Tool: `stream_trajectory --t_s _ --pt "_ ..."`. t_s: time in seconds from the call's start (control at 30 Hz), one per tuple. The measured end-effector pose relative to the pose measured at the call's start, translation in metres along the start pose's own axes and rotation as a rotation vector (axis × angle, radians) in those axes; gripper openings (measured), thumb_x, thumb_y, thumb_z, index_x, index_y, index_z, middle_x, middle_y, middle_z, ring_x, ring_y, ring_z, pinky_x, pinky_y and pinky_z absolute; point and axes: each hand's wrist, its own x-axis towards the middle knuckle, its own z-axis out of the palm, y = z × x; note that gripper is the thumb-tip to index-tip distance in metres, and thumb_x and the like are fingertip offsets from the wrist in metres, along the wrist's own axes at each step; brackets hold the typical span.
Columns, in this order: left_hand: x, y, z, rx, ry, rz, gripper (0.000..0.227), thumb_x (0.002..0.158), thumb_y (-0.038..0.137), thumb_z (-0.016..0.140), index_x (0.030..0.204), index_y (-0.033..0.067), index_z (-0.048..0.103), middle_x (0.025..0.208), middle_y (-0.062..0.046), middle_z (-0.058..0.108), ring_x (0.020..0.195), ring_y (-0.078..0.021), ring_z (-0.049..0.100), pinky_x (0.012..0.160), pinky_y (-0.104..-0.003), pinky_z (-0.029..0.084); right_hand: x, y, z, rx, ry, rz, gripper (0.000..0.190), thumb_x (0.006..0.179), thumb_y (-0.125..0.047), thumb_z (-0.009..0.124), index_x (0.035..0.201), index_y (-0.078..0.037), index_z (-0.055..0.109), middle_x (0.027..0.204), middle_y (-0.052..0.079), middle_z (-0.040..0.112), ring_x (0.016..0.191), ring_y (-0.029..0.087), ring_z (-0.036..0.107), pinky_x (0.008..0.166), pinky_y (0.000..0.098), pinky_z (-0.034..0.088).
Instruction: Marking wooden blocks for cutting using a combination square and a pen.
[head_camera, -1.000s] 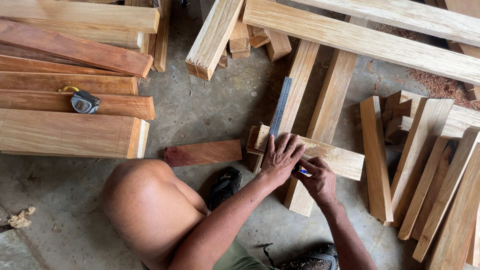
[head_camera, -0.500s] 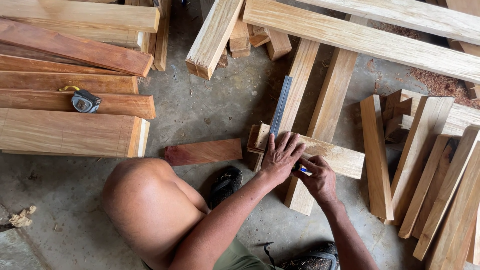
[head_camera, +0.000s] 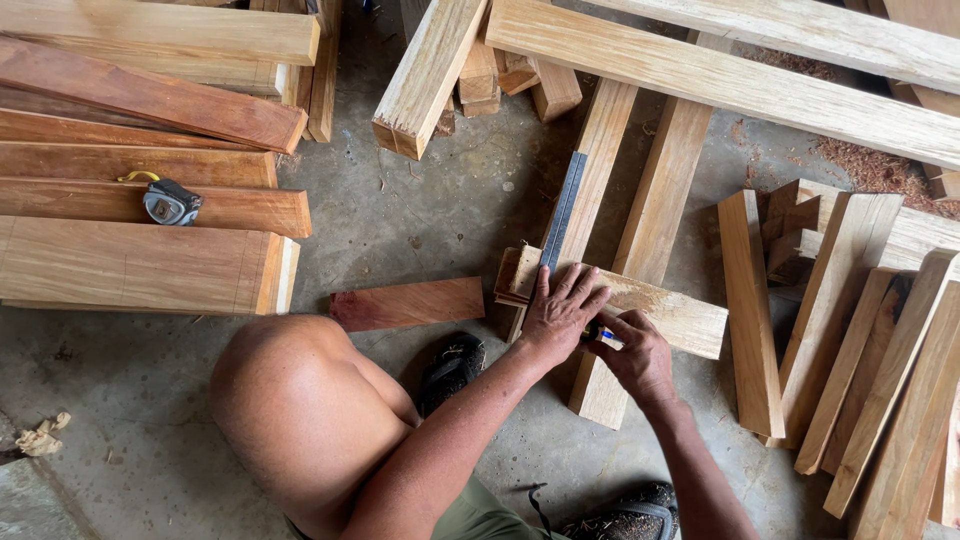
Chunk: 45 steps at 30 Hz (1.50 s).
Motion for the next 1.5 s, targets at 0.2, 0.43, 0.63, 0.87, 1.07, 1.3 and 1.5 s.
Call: stream_trajectory --t_s 0.2,0.43,0.63,0.87,1.07,1.3,1.5 --pt "0.0 -0.002 0.015 0.024 0.07 0.005 0.066 0.096 0.01 0.056 0.158 0.0244 0.039 0.17 -0.01 0.024 0.157 -0.0349 0.02 0.121 -0.072 0.012 0.025 0.037 -0.011 0.477 0.003 0.013 0.043 0.094 -0.032 0.066 0.128 -0.006 0.066 0.116 0.011 0.07 0.102 0.021 0.067 0.079 0.0371 0.06" --pt "0.003 -0.002 0.007 0.038 0.035 -0.011 0.053 0.1 0.02 0.05 0.152 0.0254 0.043 0.168 -0.009 0.029 0.156 -0.0338 0.025 0.12 -0.072 0.013 0.075 -0.059 -0.027 0.614 0.016 0.041 0.034 0.107 -0.031 0.058 0.112 -0.001 0.073 0.092 0.013 0.075 0.081 0.021 0.072 0.07 0.0353 0.06" --pt "0.011 -0.007 0.061 0.095 -0.074 -0.076 0.059 0.105 0.025 0.048 0.161 0.0108 0.036 0.16 -0.013 0.038 0.152 -0.0314 0.035 0.127 -0.062 0.018 0.099 -0.097 0.0 0.463 -0.201 -0.008 0.027 0.101 -0.03 0.059 0.102 -0.003 0.063 0.084 0.013 0.074 0.073 0.025 0.073 0.063 0.0399 0.059" --pt "0.006 -0.002 0.031 -0.288 0.137 -0.145 0.061 0.105 0.031 0.048 0.159 0.0062 0.033 0.157 -0.021 0.037 0.144 -0.0379 0.036 0.121 -0.052 0.022 0.113 -0.097 0.014 0.16 -0.224 -0.117 0.031 0.099 -0.031 0.066 0.111 -0.005 0.054 0.08 0.021 0.07 0.074 0.037 0.07 0.063 0.0485 0.054" --pt "0.009 0.001 0.015 0.15 -0.102 -0.028 0.065 0.099 0.024 0.051 0.16 0.0167 0.031 0.166 -0.012 0.027 0.155 -0.0312 0.022 0.125 -0.062 0.01 0.137 -0.098 0.009 0.155 -0.229 -0.098 0.026 0.1 -0.03 0.064 0.109 -0.008 0.053 0.081 0.018 0.071 0.072 0.033 0.072 0.06 0.0454 0.057" --pt "0.005 0.002 -0.015 -0.029 -0.161 -0.017 0.074 0.096 0.021 0.057 0.163 0.0245 0.025 0.171 -0.008 0.016 0.158 -0.0329 0.011 0.122 -0.07 0.003 0.155 -0.102 -0.001 0.136 0.017 -0.263 0.016 0.1 -0.024 0.068 0.103 -0.009 0.063 0.089 0.013 0.074 0.072 0.027 0.072 0.061 0.0403 0.058" --pt "0.009 0.0 0.026 0.118 0.116 -0.041 0.062 0.101 0.025 0.054 0.158 0.0268 0.031 0.166 -0.004 0.025 0.156 -0.0312 0.017 0.125 -0.064 0.008 0.137 -0.101 0.013 0.084 -0.017 -0.298 0.01 0.104 -0.018 0.061 0.105 -0.011 0.068 0.097 0.006 0.075 0.062 0.018 0.071 0.05 0.0318 0.058"
